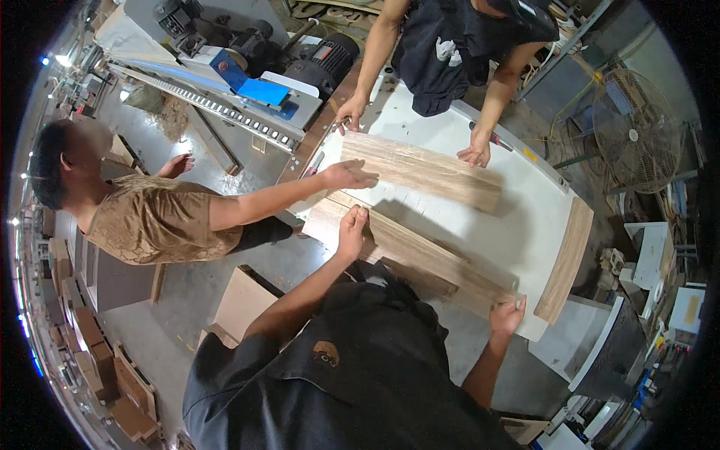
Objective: Inspecting and marking wood panels on a workbench in a furniture manufacturing facility.
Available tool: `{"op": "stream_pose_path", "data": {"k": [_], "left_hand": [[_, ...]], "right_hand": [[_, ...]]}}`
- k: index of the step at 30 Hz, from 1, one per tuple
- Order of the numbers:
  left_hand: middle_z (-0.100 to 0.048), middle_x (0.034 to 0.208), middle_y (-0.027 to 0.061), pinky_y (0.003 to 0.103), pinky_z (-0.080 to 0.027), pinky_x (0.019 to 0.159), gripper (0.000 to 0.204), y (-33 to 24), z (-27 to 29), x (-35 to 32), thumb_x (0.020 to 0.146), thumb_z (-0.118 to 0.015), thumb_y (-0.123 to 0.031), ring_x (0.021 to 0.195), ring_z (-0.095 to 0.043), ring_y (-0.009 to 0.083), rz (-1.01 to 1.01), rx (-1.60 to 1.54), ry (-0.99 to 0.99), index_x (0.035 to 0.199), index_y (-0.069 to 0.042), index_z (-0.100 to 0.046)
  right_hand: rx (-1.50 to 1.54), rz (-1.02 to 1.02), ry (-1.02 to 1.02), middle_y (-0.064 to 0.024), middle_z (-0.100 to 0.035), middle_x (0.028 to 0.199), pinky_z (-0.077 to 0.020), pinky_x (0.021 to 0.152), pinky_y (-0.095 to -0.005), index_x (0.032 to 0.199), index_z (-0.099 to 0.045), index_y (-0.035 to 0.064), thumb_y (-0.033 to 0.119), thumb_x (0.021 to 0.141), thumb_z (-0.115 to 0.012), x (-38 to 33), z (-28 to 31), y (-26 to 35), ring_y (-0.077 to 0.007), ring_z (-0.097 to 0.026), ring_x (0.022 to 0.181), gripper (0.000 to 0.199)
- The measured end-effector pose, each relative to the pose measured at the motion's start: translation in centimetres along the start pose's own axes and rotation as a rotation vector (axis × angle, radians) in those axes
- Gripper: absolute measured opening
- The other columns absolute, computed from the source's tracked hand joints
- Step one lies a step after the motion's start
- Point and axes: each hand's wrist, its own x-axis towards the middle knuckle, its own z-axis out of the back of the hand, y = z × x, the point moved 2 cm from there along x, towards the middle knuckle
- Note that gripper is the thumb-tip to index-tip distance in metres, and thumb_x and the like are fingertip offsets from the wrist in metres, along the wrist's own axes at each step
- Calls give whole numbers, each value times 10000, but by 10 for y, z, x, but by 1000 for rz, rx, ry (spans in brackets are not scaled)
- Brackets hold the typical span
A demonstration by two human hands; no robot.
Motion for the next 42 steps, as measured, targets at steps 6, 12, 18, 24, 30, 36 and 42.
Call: {"op": "stream_pose_path", "data": {"k": [6,12,18,24,30,36,42], "left_hand": [[-441,814,-80,265,-380,713,418,-5,28,12,1150,-535,-399,795,-392,62,-73,-44,-43,848,-110,-514],[-626,868,21,325,-504,640,556,-11,24,16,1126,-425,-602,745,-598,144,282,-273,-242,1023,-95,-627],[-447,1589,274,518,-316,1253,893,1,-6,8,1092,-360,-700,1506,-390,386,469,-507,-76,1595,39,-361],[-487,1557,317,499,-380,1242,914,46,-6,-7,1106,-261,-689,1469,-458,409,382,67,398,1563,85,-423],[-647,1226,216,538,-493,975,452,11,117,107,946,-709,-375,1169,-605,387,-474,1337,-319,1251,-45,-661],[-624,1282,180,520,-491,1014,422,49,185,149,956,-691,-292,1213,-614,372,-167,1580,-171,1308,-75,-605],[-680,1248,199,511,-523,987,293,40,179,152,985,-620,-241,1169,-678,386,-28,1608,-68,1210,-55,-645]], "right_hand": [[109,10,-41,-39,-475,1641,-188,1252,-486,1574,-487,156,597,1093,-440,-53,-79,3,-264,-433,1472,655],[-593,591,-10,-89,-439,1654,-236,1255,-464,1620,-385,91,585,1080,-549,-116,-138,35,-241,-390,1506,750],[196,178,817,-72,-439,1671,-301,1267,-507,1643,-383,154,661,1040,-568,-98,-134,-36,-280,-420,1503,809],[76,580,47,-98,-408,1658,-321,1254,-585,1682,-299,157,679,1059,-504,-129,-229,-44,-292,-381,1525,838],[-90,933,-245,-200,-273,1701,-309,1270,-611,1687,-242,89,789,974,-536,-163,-190,51,-372,-343,1536,1041],[-555,1218,-93,-140,-650,1340,-581,963,-458,1415,-556,3,389,1019,-695,-181,-67,139,-256,-668,1163,570],[-1126,1089,-54,-71,-761,971,-589,757,-334,1107,-684,-50,413,704,-1017,-198,-179,68,-164,-705,846,698]]}}
